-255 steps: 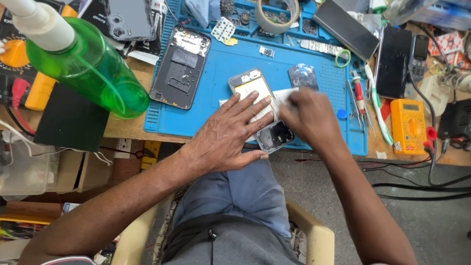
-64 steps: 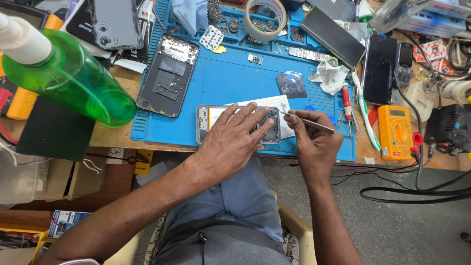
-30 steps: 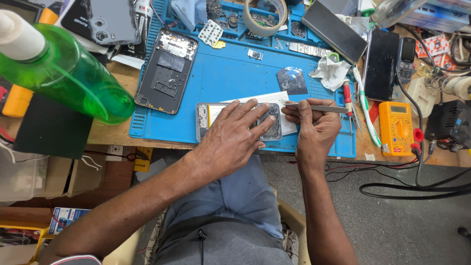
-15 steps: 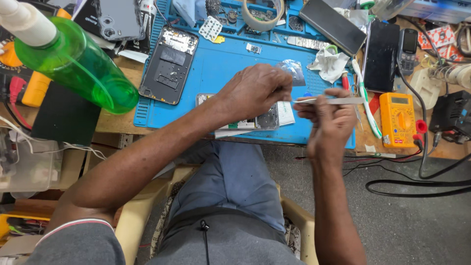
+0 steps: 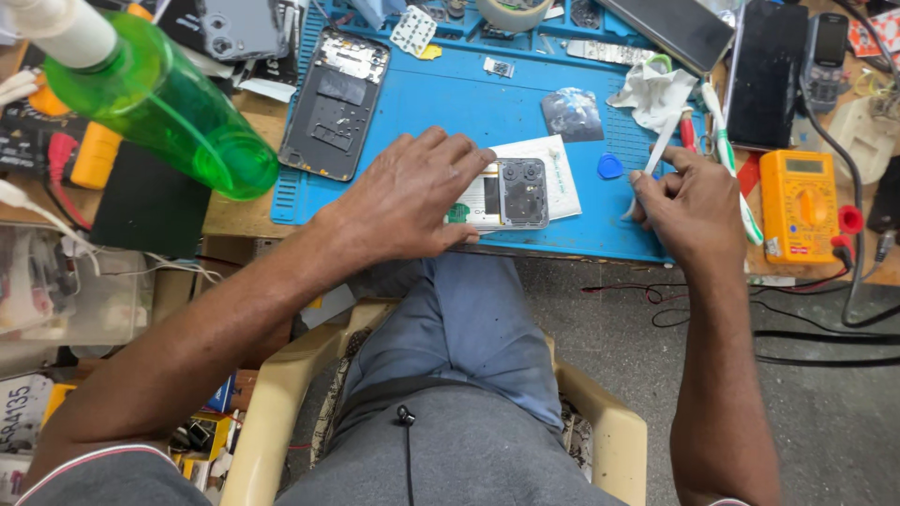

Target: The person disassembles a smartphone, removes the battery, cleans the interior with a cloth, and reassembles the device. They use a screwdriver and a plastic pry tool to open the case and handle the internal components.

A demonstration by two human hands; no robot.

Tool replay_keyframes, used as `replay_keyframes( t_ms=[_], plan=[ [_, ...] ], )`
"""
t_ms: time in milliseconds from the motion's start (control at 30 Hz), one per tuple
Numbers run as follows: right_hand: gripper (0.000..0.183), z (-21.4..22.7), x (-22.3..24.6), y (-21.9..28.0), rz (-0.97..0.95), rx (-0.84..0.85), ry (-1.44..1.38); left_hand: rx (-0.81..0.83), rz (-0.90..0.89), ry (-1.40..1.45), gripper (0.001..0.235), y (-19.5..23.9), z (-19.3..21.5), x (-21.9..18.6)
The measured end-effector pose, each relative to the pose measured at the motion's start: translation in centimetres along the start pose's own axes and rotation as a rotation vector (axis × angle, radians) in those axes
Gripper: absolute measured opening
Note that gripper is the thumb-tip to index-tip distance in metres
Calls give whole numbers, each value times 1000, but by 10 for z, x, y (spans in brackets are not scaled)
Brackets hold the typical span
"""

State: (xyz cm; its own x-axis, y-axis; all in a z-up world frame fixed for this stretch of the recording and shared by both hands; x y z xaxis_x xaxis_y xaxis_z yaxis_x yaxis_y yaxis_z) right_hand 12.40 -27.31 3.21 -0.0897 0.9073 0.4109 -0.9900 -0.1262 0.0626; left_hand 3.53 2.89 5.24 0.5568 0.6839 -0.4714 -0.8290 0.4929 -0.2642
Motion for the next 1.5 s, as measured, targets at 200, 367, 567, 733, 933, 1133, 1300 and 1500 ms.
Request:
replay_keyframes(
  t_ms=[200,367,567,733,933,1133,1300,1500],
  plan=[
    [35,9,29,40,206,-385,65,-46,72,45,84,-3,11,-7],
    [46,-43,73,62,176,-55,-999,-390,-46,33,85,-14,26,-32],
    [37,-57,73,22,247,24,-1245,-338,253,571,85,-26,19,-13],
    [36,-32,101,-4,342,193,-1037,-259,314,2134,74,-28,-22,-3],
    [28,-1,146,33,503,-410,-331,-697,114,2374,58,-37,-59,5],
    [27,-6,139,59,447,-231,-430,-877,163,2151,54,-39,-51,22],
    [29,-1,144,65,584,-215,-447,-918,248,2035,62,-43,-42,24],
    [20,54,56,25,261,-464,-141,-863,313,2050,71,-30,-30,28]
  ],
)
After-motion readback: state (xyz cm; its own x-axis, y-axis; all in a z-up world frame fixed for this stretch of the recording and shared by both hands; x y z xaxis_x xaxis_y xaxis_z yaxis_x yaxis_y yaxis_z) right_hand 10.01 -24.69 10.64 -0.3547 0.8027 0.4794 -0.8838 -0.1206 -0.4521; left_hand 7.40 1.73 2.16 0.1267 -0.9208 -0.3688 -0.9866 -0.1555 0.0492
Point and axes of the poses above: each hand's wrist, its own y-axis away from the middle knuckle, its own z-axis out of the back of the hand, x = y × z, the point moved 3 cm from there along -y, towards the middle knuckle, and after that the axes turned 14 degrees about y, right-handed, at the moved point
